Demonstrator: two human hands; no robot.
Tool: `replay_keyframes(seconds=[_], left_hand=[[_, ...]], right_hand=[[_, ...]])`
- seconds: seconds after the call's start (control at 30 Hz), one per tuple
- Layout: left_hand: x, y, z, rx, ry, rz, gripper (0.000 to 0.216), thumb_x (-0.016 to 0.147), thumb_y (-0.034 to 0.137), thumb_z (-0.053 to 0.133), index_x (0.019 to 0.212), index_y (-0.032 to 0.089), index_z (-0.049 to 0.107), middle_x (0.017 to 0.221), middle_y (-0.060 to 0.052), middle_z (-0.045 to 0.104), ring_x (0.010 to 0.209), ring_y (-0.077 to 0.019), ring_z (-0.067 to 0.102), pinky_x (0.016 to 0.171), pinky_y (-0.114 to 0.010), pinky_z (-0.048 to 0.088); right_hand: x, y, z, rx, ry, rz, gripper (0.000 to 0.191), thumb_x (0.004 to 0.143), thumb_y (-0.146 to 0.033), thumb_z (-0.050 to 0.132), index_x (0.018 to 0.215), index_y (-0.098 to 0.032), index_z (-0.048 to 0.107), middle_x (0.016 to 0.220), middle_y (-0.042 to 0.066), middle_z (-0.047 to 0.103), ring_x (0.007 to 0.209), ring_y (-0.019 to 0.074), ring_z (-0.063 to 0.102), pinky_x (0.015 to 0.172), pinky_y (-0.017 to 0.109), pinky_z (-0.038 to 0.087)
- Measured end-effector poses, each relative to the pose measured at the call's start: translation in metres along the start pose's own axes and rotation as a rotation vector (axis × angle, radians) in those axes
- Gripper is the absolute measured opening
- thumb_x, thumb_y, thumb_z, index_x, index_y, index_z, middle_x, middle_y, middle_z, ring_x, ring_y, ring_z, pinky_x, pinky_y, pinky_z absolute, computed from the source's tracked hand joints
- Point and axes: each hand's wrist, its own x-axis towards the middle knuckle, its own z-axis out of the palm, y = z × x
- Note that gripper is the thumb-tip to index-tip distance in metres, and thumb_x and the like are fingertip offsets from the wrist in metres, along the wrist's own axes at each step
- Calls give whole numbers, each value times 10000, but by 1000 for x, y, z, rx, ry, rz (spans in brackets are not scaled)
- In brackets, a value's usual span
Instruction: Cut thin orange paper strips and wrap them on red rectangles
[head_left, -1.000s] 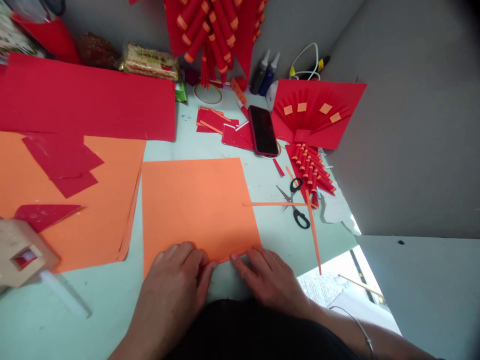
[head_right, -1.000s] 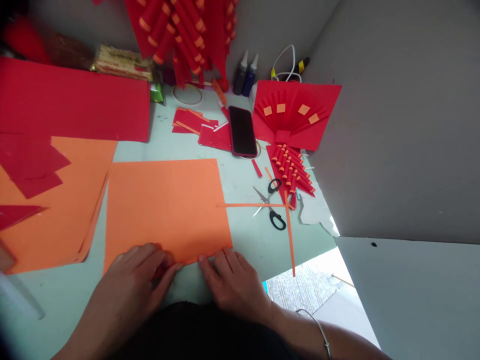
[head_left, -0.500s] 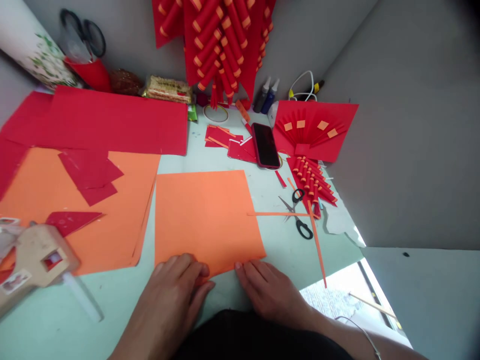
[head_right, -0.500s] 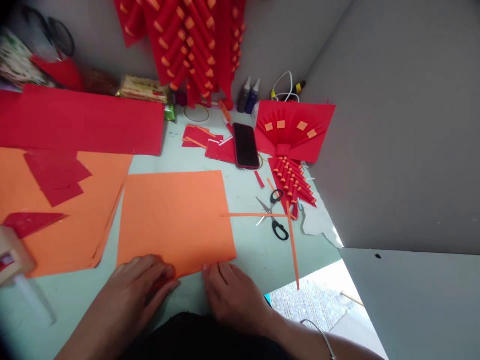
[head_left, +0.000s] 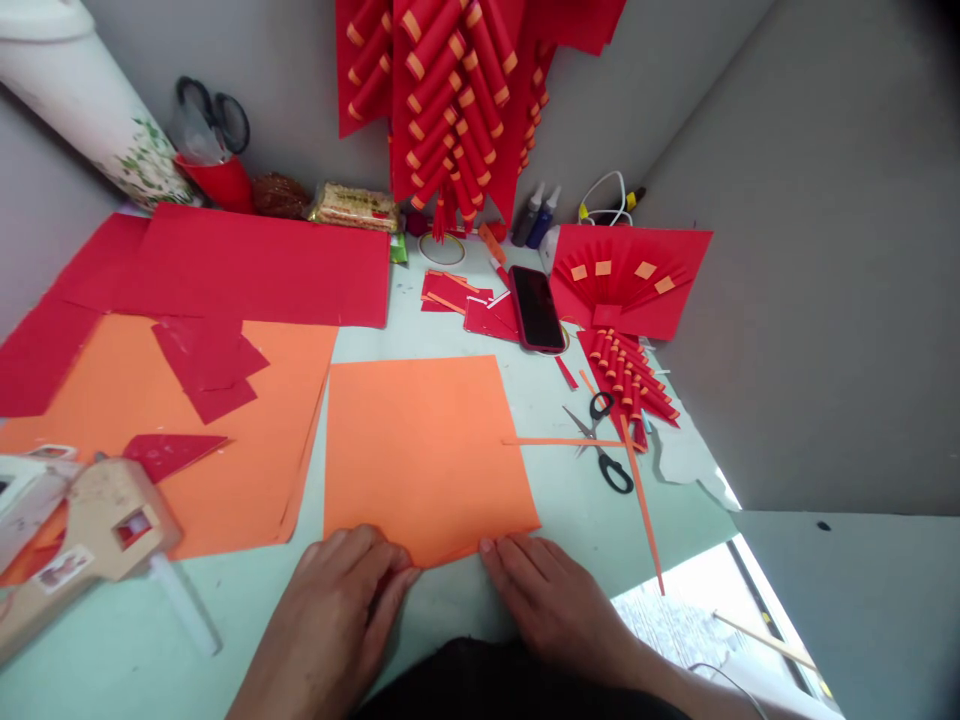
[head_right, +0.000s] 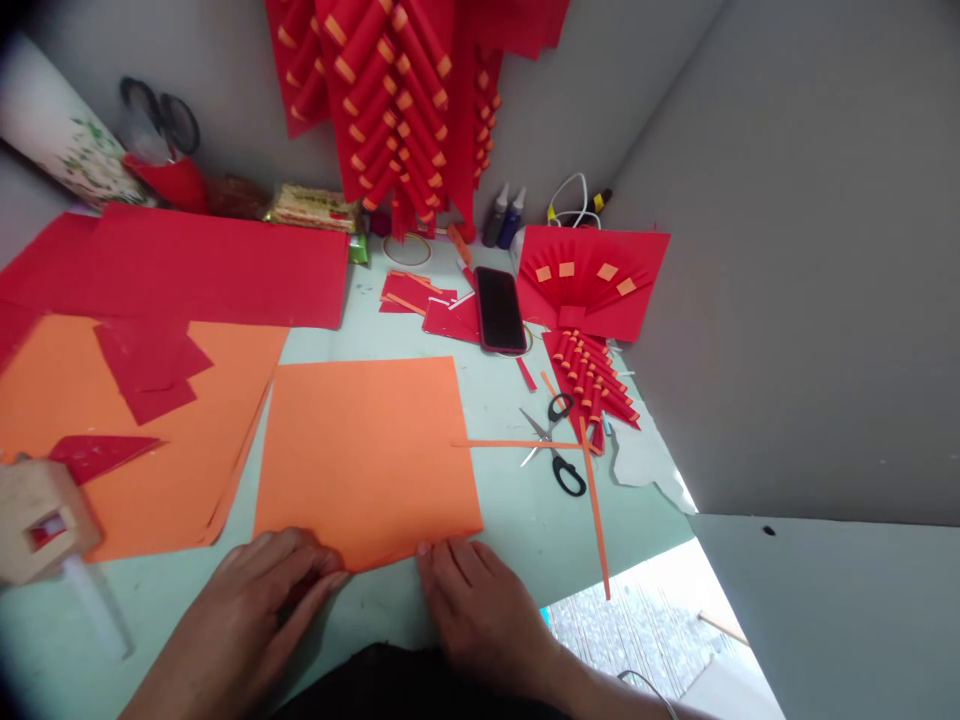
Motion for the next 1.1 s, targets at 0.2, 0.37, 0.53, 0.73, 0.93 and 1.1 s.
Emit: replay_keyframes(seconds=[0.2, 0.37, 0.53, 0.73, 0.93, 1.1], left_hand=[[-2, 4, 1, 26, 34, -42, 301, 961, 413, 450, 797, 238, 632, 777, -21, 602, 756, -209, 567, 728, -373, 403], [-2, 7, -1, 34, 50, -59, 282, 949, 386, 459, 777, 232, 622, 759, -18, 596, 741, -210, 564, 717, -372, 392], [-2, 7, -2, 57, 70, -72, 300, 946, 400, 451, 766, 232, 621, 751, -21, 599, 731, -215, 560, 707, -374, 376], [-5, 7, -2, 119, 85, -91, 316, 957, 407, 427, 778, 225, 613, 761, -34, 592, 735, -241, 544, 696, -390, 352], [-8, 6, -5, 133, 70, -123, 326, 950, 433, 422, 762, 228, 592, 746, -31, 579, 721, -243, 539, 687, -391, 341], [-9, 9, -8, 164, 49, -181, 313, 941, 415, 413, 753, 229, 580, 753, -37, 580, 730, -251, 547, 691, -398, 344]], right_hand=[[1, 0, -2, 29, -76, -32, 425, 944, -77, 385, 1340, -89, 537, 967, 144, 660, 860, 235, 593, 720, 345, 487], [3, -2, -1, 7, -72, -30, 447, 943, -77, 345, 1340, -120, 546, 961, 130, 661, 871, 239, 581, 727, 344, 485], [6, -3, 0, 23, -63, -27, 431, 938, -73, 345, 1303, -100, 572, 935, 128, 650, 827, 238, 559, 741, 359, 469], [7, -1, -2, 47, -93, -23, 414, 944, -75, 358, 1295, -101, 577, 917, 124, 632, 799, 231, 534, 716, 349, 443], [8, -1, -3, 59, -102, -8, 402, 965, -75, 344, 1282, -109, 588, 902, 112, 635, 782, 218, 524, 722, 344, 436], [8, -1, -3, 71, -89, -4, 396, 958, -65, 357, 1277, -102, 590, 909, 118, 639, 790, 221, 529, 728, 348, 440]])
